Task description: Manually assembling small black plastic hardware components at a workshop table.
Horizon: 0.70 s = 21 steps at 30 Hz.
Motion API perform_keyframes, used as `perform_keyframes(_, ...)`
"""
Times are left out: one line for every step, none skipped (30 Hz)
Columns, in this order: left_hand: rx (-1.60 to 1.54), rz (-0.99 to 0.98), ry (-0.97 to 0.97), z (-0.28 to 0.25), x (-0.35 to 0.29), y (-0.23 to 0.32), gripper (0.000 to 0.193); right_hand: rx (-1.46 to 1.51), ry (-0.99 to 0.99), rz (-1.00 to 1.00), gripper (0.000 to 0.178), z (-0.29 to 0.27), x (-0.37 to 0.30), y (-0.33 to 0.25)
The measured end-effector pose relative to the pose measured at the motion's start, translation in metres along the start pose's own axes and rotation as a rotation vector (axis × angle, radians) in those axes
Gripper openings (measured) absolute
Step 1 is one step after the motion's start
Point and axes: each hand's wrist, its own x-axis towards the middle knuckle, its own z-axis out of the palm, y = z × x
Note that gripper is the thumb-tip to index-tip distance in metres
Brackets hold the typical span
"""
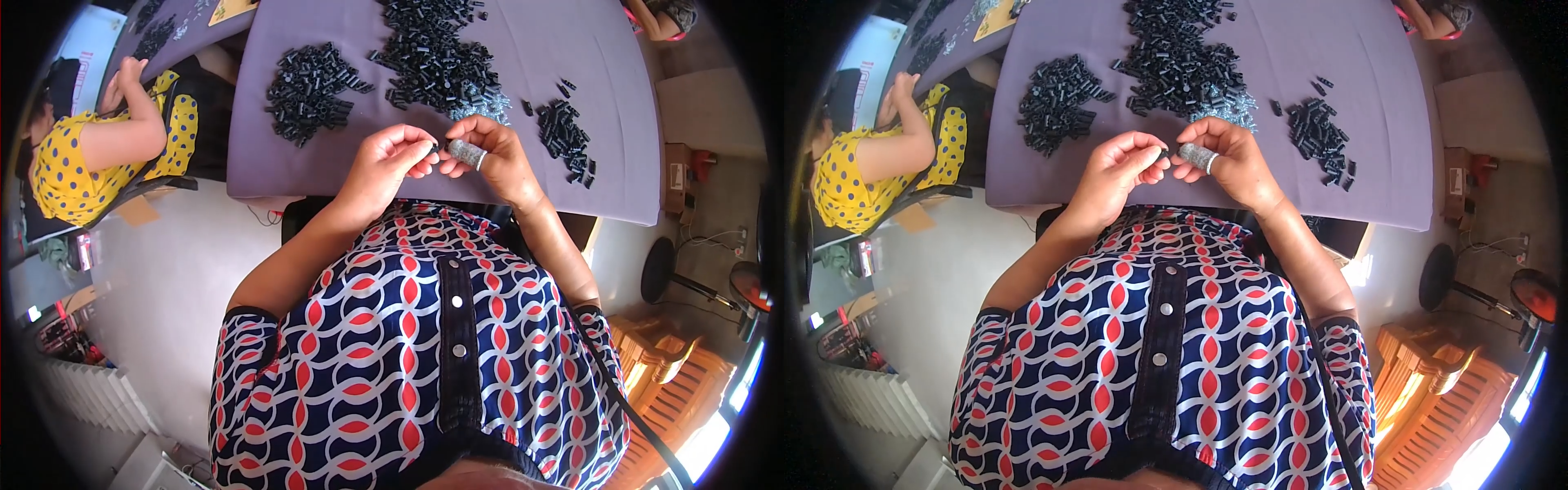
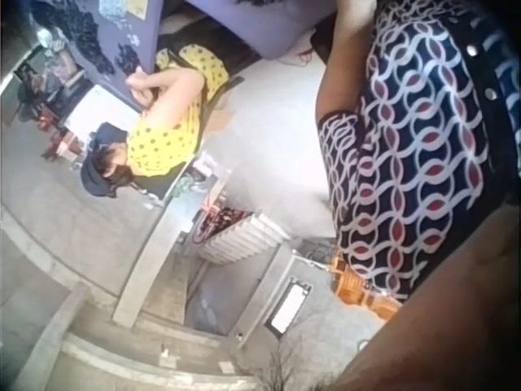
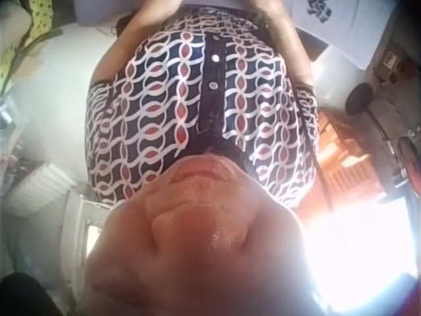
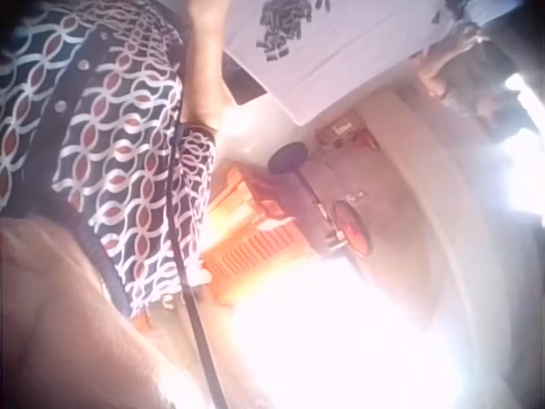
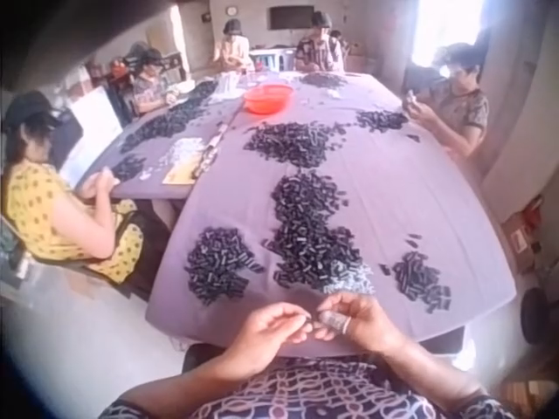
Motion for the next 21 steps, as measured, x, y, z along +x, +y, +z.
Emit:
perform_keyframes(0.0,-0.001,0.0,0.0,0.0,-0.001,0.019,0.001,0.0,0.0,0.014,0.0,-0.001,0.0)
perform_keyframes(-0.003,0.003,-0.002,0.0,0.0,-0.001,0.019,0.01,-0.019,-0.006,0.014,0.0,-0.001,0.0)
perform_keyframes(-0.008,0.007,-0.004,0.001,0.0,-0.002,0.019,0.019,-0.039,-0.013,0.015,0.0,-0.001,-0.001)
perform_keyframes(-0.008,0.007,-0.005,0.001,-0.001,-0.001,0.019,0.019,-0.038,-0.012,0.015,0.0,-0.001,0.0)
perform_keyframes(-0.007,0.009,0.003,0.002,-0.001,0.001,0.019,0.017,-0.047,-0.035,0.015,-0.001,0.0,0.002)
perform_keyframes(-0.006,0.011,0.01,0.002,-0.002,0.001,0.019,0.015,-0.055,-0.058,0.014,-0.002,0.0,0.003)
perform_keyframes(-0.009,0.014,0.011,0.002,-0.001,0.001,0.019,0.011,-0.056,-0.057,0.014,-0.002,0.001,0.003)
perform_keyframes(-0.006,0.005,0.005,0.002,-0.001,0.001,0.019,0.007,-0.042,-0.043,0.015,-0.001,0.001,0.003)
perform_keyframes(-0.005,-0.003,0.0,0.001,-0.001,0.001,0.019,0.002,-0.028,-0.029,0.016,0.0,0.002,0.003)
perform_keyframes(-0.012,-0.002,0.001,-0.001,-0.001,-0.001,0.019,-0.003,-0.029,-0.025,0.016,0.001,0.002,0.001)
perform_keyframes(-0.02,0.0,0.0,-0.003,-0.001,-0.002,0.019,-0.007,-0.03,-0.012,0.017,0.003,0.002,-0.001)
perform_keyframes(-0.03,0.001,-0.001,-0.006,-0.002,-0.004,0.02,-0.011,-0.031,0.003,0.018,0.005,0.003,-0.002)
perform_keyframes(-0.041,0.003,-0.001,-0.007,-0.002,-0.004,0.02,-0.019,-0.032,0.01,0.018,0.007,0.003,-0.003)
perform_keyframes(-0.045,0.011,-0.003,-0.01,-0.002,-0.005,0.02,-0.017,-0.023,0.004,0.018,0.008,0.003,-0.003)
perform_keyframes(-0.049,0.018,-0.005,-0.011,-0.002,-0.005,0.02,-0.015,-0.015,-0.001,0.018,0.009,0.003,-0.004)
perform_keyframes(-0.06,0.019,-0.004,-0.012,-0.002,-0.004,0.02,-0.024,-0.015,0.007,0.018,0.008,0.003,-0.002)
perform_keyframes(-0.065,0.005,0.0,-0.013,-0.003,-0.003,0.02,-0.064,-0.004,-0.05,0.018,0.007,0.004,0.001)
perform_keyframes(-0.07,-0.01,0.004,-0.013,-0.003,-0.003,0.02,-0.103,0.007,-0.108,0.018,0.007,0.004,0.002)
perform_keyframes(-0.08,-0.01,0.004,-0.015,-0.003,-0.003,0.02,-0.11,0.008,-0.101,0.018,0.008,0.004,0.002)
perform_keyframes(-0.079,-0.004,0.001,-0.016,-0.003,-0.003,0.02,-0.065,0.006,-0.084,0.018,0.01,0.005,0.0)
perform_keyframes(-0.078,0.002,-0.003,-0.017,-0.002,-0.003,0.02,-0.019,0.004,-0.066,0.018,0.012,0.006,-0.001)
